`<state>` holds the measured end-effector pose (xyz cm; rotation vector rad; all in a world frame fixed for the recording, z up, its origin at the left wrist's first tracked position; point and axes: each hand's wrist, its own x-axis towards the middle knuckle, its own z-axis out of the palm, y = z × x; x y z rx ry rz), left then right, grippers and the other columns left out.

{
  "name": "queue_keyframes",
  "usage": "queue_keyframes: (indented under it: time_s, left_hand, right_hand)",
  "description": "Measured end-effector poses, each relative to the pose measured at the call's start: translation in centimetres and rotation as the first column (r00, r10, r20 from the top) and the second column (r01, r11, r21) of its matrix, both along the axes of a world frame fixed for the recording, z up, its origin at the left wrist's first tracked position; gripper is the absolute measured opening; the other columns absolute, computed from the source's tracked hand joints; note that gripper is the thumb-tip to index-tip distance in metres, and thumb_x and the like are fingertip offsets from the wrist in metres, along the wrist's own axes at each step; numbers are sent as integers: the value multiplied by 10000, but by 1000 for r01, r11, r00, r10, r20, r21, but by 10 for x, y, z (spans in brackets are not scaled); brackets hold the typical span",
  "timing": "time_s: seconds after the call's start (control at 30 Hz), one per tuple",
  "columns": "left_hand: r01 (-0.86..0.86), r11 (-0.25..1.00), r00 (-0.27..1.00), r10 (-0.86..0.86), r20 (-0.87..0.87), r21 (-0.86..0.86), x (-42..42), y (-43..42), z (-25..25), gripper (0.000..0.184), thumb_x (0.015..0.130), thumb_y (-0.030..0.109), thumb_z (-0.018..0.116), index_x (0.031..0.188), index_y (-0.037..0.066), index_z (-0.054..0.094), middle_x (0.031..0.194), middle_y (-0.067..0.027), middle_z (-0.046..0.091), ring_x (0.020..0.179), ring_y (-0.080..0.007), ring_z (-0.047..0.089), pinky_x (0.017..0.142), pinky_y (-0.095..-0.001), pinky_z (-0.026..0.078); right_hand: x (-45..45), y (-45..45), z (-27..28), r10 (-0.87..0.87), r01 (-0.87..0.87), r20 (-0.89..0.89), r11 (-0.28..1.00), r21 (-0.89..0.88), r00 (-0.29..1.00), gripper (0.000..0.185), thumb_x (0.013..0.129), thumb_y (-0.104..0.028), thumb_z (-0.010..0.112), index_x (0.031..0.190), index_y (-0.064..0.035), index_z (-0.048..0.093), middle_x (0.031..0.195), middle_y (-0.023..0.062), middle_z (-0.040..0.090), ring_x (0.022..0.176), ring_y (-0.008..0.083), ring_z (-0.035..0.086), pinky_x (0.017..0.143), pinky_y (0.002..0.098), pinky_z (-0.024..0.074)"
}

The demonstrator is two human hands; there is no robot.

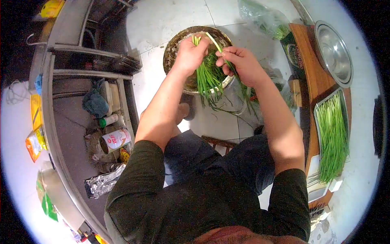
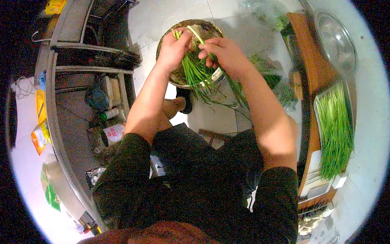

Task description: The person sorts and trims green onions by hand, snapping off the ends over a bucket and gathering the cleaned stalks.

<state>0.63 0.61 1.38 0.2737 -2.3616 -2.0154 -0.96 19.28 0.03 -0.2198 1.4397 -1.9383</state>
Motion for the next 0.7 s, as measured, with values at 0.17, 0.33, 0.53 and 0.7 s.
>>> queue_keyframes:
  time_s: [0.17, 0.33, 0.53, 0.7]
  left_hand:
    - [-33, 990, 999, 36, -21, 139, -3, 1, -6, 169, 915, 193, 609, 826, 52, 638, 623, 42, 509, 558, -62, 441, 512, -233, 350]
    - [118, 966, 992, -125, 15, 228, 0, 5, -5, 170, 919, 193, 621, 799, 73, 635, 610, 56, 474, 548, -59, 412, 503, -232, 328]
    - [22, 992, 1000, -24, 9, 122, -4, -4, -12, 163, 925, 193, 613, 912, 42, 674, 619, 43, 517, 536, -55, 422, 487, -235, 336]
    - [-27, 996, 1000, 27, -6, 89, -3, 2, -5, 149, 923, 173, 607, 920, 41, 675, 626, 36, 541, 535, -53, 443, 490, -223, 345]
  right_hand:
    - [-4, 2, -6, 0, 15, 128, 993, -116, 992, 245, 967, -232, 527, 1075, -48, 647, 792, 15, 620, 586, 113, 515, 513, 235, 357]
    - [-1, 0, -5, 19, 4, 218, 995, -103, 976, 233, 965, -217, 532, 1059, -36, 645, 776, 23, 613, 578, 119, 511, 487, 243, 346]
    - [-6, -8, -23, -192, 189, 103, 981, 41, 976, 247, 911, -252, 615, 1012, -28, 647, 780, 21, 621, 675, 129, 556, 628, 264, 431]
    - [-15, -10, -40, -317, 433, -336, 823, 368, 887, 275, 896, -270, 640, 985, -11, 662, 814, 16, 627, 752, 120, 570, 762, 265, 448]
